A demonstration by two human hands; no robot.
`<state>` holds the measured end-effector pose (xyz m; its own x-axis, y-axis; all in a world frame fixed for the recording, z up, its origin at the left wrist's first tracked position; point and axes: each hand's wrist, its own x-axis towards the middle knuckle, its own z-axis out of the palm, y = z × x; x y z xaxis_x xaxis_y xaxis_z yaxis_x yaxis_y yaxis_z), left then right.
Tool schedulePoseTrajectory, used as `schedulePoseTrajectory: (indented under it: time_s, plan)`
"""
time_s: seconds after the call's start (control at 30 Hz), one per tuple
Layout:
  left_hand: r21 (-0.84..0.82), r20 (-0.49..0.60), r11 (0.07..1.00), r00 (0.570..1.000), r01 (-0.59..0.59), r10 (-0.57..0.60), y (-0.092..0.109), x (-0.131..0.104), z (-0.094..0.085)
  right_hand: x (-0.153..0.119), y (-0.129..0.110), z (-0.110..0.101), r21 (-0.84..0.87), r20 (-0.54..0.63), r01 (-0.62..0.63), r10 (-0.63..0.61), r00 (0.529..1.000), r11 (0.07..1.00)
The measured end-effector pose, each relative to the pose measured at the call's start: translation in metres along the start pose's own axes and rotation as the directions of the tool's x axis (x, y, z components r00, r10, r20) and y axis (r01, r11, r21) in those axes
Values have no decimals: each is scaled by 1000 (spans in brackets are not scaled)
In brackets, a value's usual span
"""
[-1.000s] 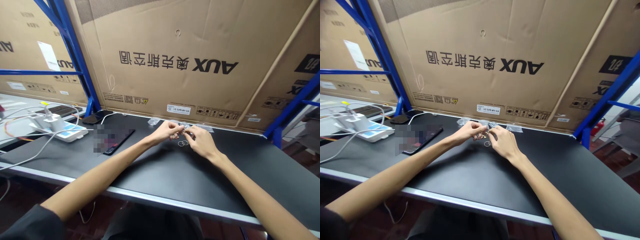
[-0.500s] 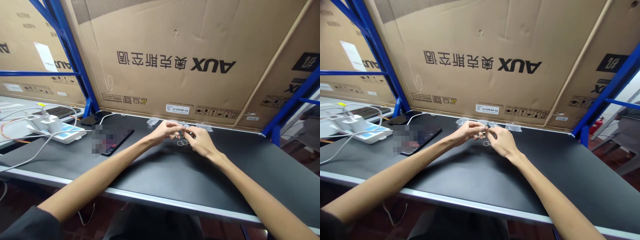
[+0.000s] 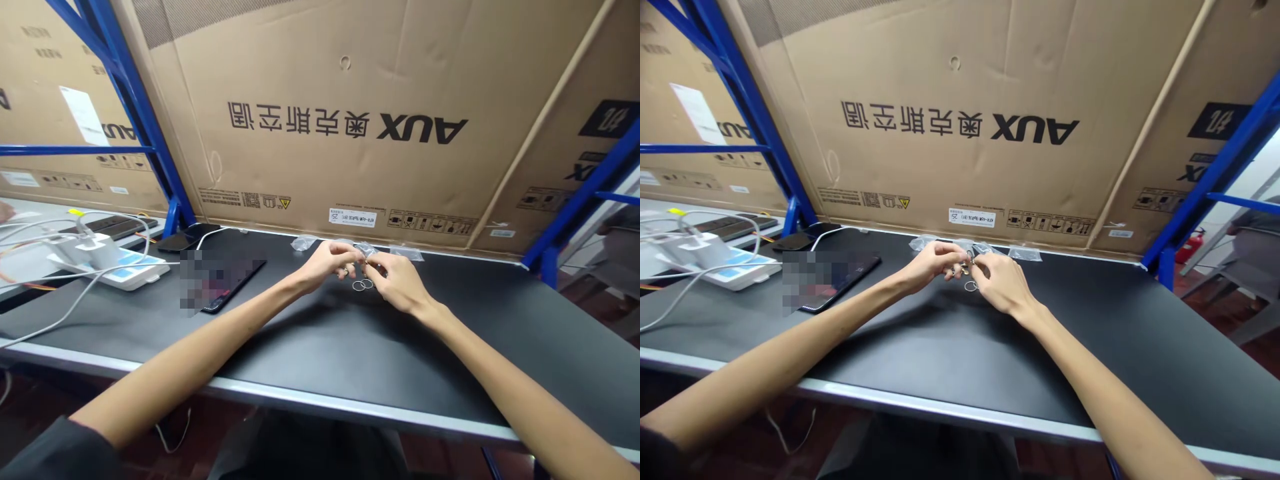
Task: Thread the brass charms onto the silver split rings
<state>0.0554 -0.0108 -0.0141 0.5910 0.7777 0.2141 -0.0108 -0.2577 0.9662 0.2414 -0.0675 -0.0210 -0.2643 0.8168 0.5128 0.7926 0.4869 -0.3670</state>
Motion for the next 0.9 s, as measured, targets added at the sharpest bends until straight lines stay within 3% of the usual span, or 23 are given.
schedulePoseTrajectory:
  time_s: [0.3, 0.53, 0.7, 0.9]
  plan:
    - [94, -18, 994, 998, -54, 55, 2, -1, 1, 0, 0, -1, 36, 9, -7, 7, 1000, 999]
    - [330, -74, 933, 981, -144, 178, 0, -3, 6, 1, -1, -2, 144, 51, -70, 63, 997, 987]
    - [601, -56, 743, 912, -294, 406, -5, -6, 9, 3, 4, 1, 349, 202, -189, 123, 972, 918]
    - [779, 77, 487, 832, -394, 550, -19, -4, 2, 10, 10, 1, 613, 393, -342, 100, 914, 712]
